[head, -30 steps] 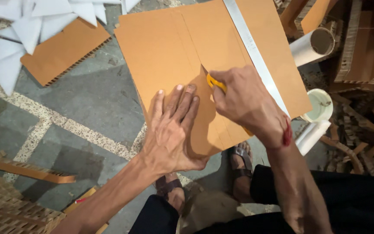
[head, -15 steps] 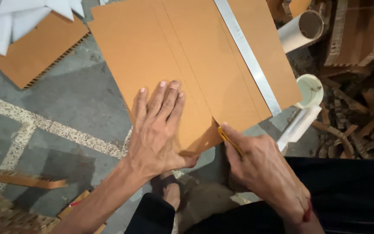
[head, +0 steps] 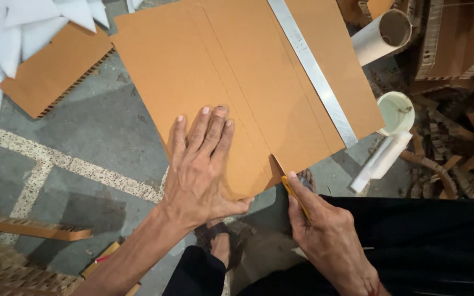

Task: The person uses a metal ruler and a yellow utility knife to score and cut a large sheet of brown corrugated cardboard. They make multiple parallel cuts along the ruler's edge, then fold the scored lines to separate the cardboard into smaller rectangular sections.

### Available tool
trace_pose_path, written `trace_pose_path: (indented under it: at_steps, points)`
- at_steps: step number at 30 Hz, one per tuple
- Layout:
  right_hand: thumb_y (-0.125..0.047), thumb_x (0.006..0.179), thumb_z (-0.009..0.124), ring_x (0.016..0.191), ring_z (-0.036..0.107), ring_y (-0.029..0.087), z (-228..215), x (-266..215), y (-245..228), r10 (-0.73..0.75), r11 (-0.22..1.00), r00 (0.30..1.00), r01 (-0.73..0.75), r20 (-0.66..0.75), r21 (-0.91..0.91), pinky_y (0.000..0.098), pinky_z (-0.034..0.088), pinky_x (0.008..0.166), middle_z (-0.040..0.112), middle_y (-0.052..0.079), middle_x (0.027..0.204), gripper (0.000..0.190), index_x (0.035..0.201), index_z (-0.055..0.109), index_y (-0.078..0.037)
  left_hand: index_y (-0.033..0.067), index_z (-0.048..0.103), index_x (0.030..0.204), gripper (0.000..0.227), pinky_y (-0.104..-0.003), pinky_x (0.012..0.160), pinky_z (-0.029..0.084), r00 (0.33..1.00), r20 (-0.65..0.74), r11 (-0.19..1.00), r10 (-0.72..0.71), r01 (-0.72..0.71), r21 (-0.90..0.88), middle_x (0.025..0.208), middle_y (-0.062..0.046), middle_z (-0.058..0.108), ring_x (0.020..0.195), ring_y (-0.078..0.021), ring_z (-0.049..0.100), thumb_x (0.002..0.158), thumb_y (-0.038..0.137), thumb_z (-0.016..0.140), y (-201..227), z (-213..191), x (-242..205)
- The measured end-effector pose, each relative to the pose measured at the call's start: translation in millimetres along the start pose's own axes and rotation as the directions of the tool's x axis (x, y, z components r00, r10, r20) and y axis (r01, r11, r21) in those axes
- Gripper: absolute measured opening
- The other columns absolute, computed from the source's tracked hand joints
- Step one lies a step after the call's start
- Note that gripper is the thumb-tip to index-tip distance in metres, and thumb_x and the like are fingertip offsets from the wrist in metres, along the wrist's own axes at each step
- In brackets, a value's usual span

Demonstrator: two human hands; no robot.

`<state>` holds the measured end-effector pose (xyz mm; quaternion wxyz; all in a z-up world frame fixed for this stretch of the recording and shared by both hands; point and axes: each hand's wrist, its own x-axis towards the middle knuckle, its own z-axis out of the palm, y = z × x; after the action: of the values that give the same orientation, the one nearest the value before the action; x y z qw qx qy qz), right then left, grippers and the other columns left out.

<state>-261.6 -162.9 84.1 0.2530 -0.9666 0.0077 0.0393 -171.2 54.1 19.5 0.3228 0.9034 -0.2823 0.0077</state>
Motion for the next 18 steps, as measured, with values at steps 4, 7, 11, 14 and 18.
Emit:
trace_pose_path:
  at_steps: [4,7,11,14,18]
  points:
    - [-0.009,0.089,0.069,0.073,0.075,0.032,-2,-2,-3,0.001,0.999,1.0,0.0,0.023,-0.044,0.0375,0.06,0.059,0.076,0.018,0.091,0.045,0.133,0.062,-0.005,-0.0123,0.04,0.146,0.13,-0.066,0.121,0.007,1.0,0.003,1.0,-0.003,0.003,0.008,0.16,-0.028,0.03,0.152,-0.0421,0.019,0.049,0.059,0.087,0,-1,0]
    - [-0.008,0.089,0.069,0.076,0.075,0.034,-3,-5,-2,0.002,0.998,0.999,0.001,0.036,-0.062,0.0384,0.06,0.06,0.076,0.019,0.093,0.045,0.133,0.062,-0.005,-0.0123,0.039,0.147,0.13,-0.066,0.121,0.006,1.0,0.028,1.0,-0.012,0.012,0.002,0.16,-0.028,0.03,0.152,-0.0418,0.019,0.049,0.059,0.087,0,-2,0]
    - [-0.006,0.088,0.07,0.081,0.078,0.031,-1,-19,5,0.026,1.0,0.999,-0.026,0.03,-0.003,0.0352,0.062,0.063,0.076,0.019,0.097,0.045,0.133,0.062,-0.006,-0.0123,0.038,0.148,0.132,-0.066,0.121,0.005,1.0,0.024,1.0,-0.003,0.003,-0.001,0.161,-0.028,0.029,0.153,-0.0421,0.018,0.05,0.061,0.087,-1,-2,0]
    - [-0.007,0.087,0.072,0.083,0.079,0.029,15,-30,16,0.033,0.999,0.999,-0.033,-0.029,-0.022,0.0333,0.064,0.066,0.076,0.018,0.099,0.046,0.132,0.064,-0.007,-0.0131,0.037,0.148,0.131,-0.067,0.121,0.005,1.0,0.027,1.0,0.006,-0.006,0.003,0.16,-0.029,0.028,0.152,-0.0429,0.018,0.051,0.06,0.087,-2,-1,1]
    - [-0.007,0.087,0.072,0.09,0.078,0.029,32,-42,32,-0.029,0.998,0.991,0.036,-0.134,0.048,0.0328,0.064,0.072,0.076,0.02,0.108,0.047,0.133,0.062,-0.006,-0.0136,0.036,0.148,0.131,-0.067,0.121,0.004,1.0,0.029,1.0,0.01,-0.01,0.001,0.161,-0.03,0.027,0.153,-0.0438,0.017,0.051,0.058,0.087,1,0,0]
